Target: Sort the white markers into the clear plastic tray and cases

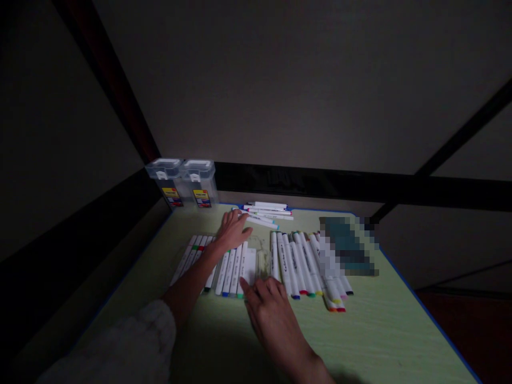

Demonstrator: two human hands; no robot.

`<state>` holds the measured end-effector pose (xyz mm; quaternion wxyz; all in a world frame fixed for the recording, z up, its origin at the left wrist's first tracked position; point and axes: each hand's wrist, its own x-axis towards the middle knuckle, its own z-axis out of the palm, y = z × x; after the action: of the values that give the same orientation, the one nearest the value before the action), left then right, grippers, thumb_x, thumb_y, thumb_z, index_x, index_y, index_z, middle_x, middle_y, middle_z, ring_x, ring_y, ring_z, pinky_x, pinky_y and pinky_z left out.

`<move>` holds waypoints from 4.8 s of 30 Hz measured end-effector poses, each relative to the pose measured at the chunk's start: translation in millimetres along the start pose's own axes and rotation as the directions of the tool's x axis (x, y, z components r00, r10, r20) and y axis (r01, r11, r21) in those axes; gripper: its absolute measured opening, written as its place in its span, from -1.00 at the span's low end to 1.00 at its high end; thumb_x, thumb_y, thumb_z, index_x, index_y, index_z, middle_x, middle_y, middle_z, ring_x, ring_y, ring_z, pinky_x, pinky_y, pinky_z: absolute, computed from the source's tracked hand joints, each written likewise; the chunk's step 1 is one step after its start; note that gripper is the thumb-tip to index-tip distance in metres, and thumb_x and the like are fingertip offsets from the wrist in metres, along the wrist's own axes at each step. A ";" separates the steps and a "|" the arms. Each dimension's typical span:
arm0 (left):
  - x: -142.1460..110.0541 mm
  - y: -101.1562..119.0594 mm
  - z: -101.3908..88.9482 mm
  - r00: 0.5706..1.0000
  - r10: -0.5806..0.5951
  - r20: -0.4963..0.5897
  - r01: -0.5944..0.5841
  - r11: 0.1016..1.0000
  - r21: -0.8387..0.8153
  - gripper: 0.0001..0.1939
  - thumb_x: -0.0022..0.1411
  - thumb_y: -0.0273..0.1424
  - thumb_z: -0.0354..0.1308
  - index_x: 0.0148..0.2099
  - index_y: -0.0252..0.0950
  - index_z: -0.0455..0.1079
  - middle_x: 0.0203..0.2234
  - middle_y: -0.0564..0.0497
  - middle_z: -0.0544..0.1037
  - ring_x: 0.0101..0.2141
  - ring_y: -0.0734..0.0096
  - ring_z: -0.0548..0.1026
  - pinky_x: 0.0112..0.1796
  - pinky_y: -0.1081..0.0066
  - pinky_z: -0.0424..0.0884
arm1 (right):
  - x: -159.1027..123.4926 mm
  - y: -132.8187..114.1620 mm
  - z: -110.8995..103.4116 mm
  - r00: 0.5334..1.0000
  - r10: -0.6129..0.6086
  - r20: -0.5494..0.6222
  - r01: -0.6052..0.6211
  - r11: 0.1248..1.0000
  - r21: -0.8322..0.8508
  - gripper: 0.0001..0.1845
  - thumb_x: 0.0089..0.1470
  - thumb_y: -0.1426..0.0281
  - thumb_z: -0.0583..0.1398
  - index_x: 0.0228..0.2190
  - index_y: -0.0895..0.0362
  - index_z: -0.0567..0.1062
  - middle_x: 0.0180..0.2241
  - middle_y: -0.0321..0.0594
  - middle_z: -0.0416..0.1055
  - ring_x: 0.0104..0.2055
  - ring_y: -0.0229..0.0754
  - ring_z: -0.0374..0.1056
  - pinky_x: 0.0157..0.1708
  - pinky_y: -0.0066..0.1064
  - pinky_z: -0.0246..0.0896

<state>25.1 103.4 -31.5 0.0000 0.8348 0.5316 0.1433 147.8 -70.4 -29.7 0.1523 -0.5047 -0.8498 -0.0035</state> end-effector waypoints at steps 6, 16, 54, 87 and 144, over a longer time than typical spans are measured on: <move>-0.1 -1.2 -0.5 1.000 0.005 -0.006 -0.005 1.000 -0.005 -0.58 0.12 -0.25 -0.04 0.01 -0.30 0.18 -0.08 -0.16 0.23 -0.04 0.14 0.18 0.05 0.08 -0.04 | -0.8 1.1 1.1 1.000 -0.001 0.026 0.000 1.000 0.012 -0.57 0.08 0.49 0.02 0.02 0.16 0.25 -0.33 -0.15 0.33 -0.26 -0.08 0.20 -0.24 -0.16 0.18; -0.3 -1.3 0.5 1.000 0.008 -0.020 -0.008 1.000 0.005 -0.59 0.12 -0.26 -0.04 0.01 -0.29 0.20 -0.10 -0.14 0.24 -0.06 0.14 0.19 0.03 0.09 0.00 | 0.6 0.2 -0.3 0.998 0.007 0.056 -0.008 1.000 0.007 -0.56 0.06 0.49 0.05 0.02 0.17 0.25 -0.33 -0.14 0.32 -0.26 -0.06 0.20 -0.25 -0.15 0.20; 7.9 -10.0 6.5 0.996 -0.086 0.012 0.086 0.953 -0.291 -0.88 0.00 -0.45 0.14 -0.33 -0.26 0.43 -0.26 -0.02 0.39 -0.15 0.32 0.31 -0.02 0.28 0.13 | -0.6 2.2 0.8 0.998 -0.009 0.060 0.008 1.000 0.014 -0.55 0.06 0.48 0.06 0.03 0.18 0.25 -0.32 -0.13 0.34 -0.25 -0.06 0.20 -0.24 -0.15 0.20; -5.4 -8.3 -16.5 0.990 -0.054 -0.130 0.030 0.983 -0.182 -0.85 0.07 -0.54 0.08 -0.28 -0.24 0.27 -0.24 0.04 0.38 -0.13 0.36 0.30 0.07 0.22 -0.07 | -1.9 3.5 2.7 0.999 -0.010 0.037 0.010 1.000 0.019 -0.55 0.07 0.46 0.04 0.04 0.17 0.24 -0.32 -0.13 0.34 -0.24 -0.07 0.21 -0.24 -0.17 0.19; -17.0 -14.7 -70.1 0.876 0.336 0.344 0.001 0.714 -0.700 -0.82 -0.23 -0.64 0.09 -0.45 -0.41 0.35 -0.57 0.10 0.39 -0.50 0.52 0.33 -0.48 0.53 0.19 | -8.8 9.3 -5.2 0.926 0.201 -0.321 -0.086 0.937 0.339 -0.56 -0.03 0.56 -0.02 -0.08 0.07 0.30 -0.06 -0.08 0.14 -0.04 -0.04 0.15 -0.16 -0.09 0.20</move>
<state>-11.4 84.0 29.5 0.4147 0.8313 0.3461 0.1310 161.0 -74.2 -28.4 0.3804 -0.5263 -0.7584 0.0552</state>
